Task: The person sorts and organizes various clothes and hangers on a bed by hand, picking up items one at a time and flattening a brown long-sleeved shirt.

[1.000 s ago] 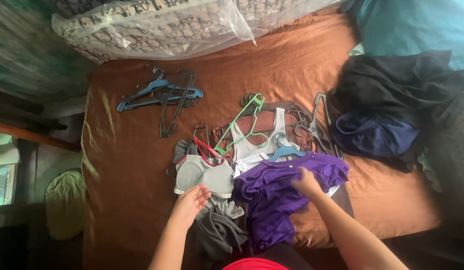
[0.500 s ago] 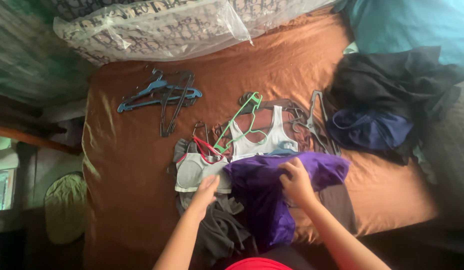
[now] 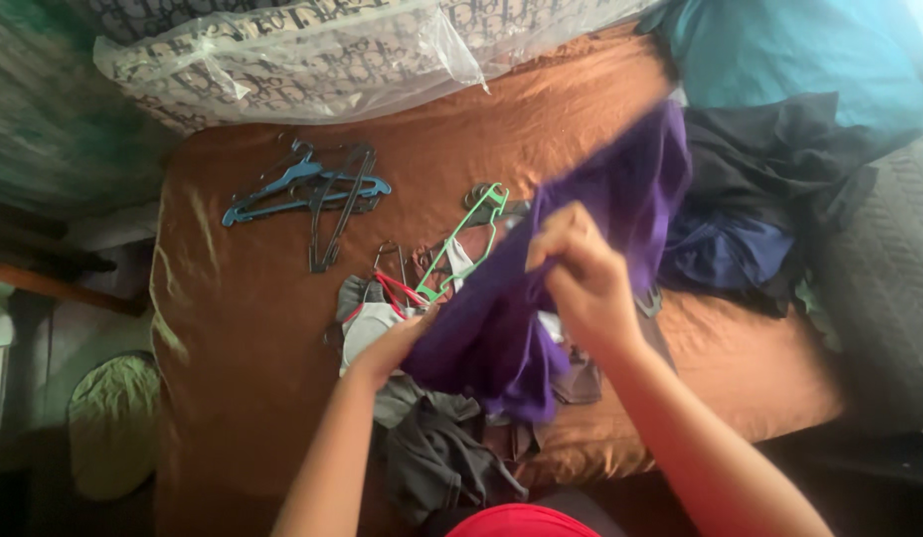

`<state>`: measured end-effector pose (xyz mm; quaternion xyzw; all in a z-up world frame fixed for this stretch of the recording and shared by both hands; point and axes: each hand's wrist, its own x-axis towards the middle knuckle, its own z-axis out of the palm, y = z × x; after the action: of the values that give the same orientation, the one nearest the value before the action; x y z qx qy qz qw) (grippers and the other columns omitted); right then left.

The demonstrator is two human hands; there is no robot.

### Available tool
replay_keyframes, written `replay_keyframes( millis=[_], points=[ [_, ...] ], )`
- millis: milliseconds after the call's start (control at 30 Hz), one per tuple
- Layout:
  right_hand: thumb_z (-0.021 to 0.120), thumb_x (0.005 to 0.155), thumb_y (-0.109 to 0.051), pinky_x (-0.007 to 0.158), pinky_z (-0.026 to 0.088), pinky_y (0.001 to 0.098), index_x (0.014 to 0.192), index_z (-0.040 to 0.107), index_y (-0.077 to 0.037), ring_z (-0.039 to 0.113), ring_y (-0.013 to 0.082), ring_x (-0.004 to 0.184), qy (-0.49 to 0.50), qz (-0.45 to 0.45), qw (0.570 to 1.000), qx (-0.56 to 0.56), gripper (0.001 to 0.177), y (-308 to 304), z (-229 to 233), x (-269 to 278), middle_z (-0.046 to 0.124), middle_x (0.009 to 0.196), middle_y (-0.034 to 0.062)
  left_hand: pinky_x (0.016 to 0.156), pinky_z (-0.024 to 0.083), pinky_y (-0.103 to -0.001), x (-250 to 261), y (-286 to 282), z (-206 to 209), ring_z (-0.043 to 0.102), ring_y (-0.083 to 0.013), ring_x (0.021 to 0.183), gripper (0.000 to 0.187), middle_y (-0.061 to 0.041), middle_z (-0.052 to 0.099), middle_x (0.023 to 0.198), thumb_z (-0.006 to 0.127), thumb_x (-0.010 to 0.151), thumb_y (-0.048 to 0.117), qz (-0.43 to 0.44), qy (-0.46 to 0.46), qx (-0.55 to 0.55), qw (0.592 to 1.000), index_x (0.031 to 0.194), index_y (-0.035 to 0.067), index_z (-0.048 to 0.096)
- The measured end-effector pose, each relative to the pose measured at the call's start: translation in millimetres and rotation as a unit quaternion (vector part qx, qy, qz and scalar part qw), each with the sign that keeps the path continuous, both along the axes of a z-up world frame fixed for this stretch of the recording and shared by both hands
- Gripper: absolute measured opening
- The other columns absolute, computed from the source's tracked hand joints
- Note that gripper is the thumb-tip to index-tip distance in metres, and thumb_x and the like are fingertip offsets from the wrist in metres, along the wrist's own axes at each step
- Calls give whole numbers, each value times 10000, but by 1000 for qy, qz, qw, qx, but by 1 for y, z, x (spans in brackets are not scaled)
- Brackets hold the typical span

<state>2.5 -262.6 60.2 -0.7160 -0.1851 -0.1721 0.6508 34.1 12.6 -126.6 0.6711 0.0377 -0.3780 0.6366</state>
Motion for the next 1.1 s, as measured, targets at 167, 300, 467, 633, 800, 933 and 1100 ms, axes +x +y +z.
replay_keyframes(
  millis=[167,300,467,633,800,933,1100],
  points=[
    [471,827,190,837,415,244,918,609,-4,505,151,957,-3,-5,996,89,255,-2,27,9,500,1042,38,876,533,-324,-4,6,65,668,-133,1039,544,-36,707,1200,688,907,328,84,36,-108,990,1373,58,614],
    [448,758,153,822,435,296,869,637,3,548,207,902,21,-52,998,1,265,-30,-21,20,551,984,83,921,547,-323,-12,28,76,694,-165,1053,545,-82,727,1203,773,890,248,150,32,-192,969,1349,-14,638],
    [671,821,-70,840,542,354,943,787,-73,698,240,935,209,-85,904,-364,169,-56,-135,18,757,954,115,853,547,-315,-28,17,45,684,-151,954,435,-60,728,1067,817,803,186,193,-127,14,973,1194,52,681],
    [680,927,-301,746,583,361,1251,635,-24,679,216,943,581,53,807,92,428,-11,-215,-24,670,1095,86,781,556,-320,-85,-68,-7,673,-161,856,212,-44,728,919,756,744,97,-26,-197,124,972,954,92,729],
    [759,875,-117,716,528,387,1280,527,-64,640,243,886,625,-95,770,81,469,-1,-289,-51,637,1064,150,709,507,-395,-117,-82,-27,645,-256,754,228,-180,680,807,770,883,259,-42,-125,132,982,1043,102,727],
    [588,842,-32,739,544,351,1220,635,-31,648,217,847,565,-65,782,253,382,-26,-330,-62,654,978,121,811,523,-372,-100,-44,-87,675,-245,917,459,-160,707,991,785,832,310,113,-149,211,959,1174,29,663],
    [532,858,-23,737,513,296,1198,692,-87,620,169,847,560,-141,758,304,382,-65,-367,-62,640,990,58,914,526,-351,-97,12,-157,702,-233,1106,649,-123,761,1186,759,828,433,145,171,69,972,1271,-37,698]
  ],
)
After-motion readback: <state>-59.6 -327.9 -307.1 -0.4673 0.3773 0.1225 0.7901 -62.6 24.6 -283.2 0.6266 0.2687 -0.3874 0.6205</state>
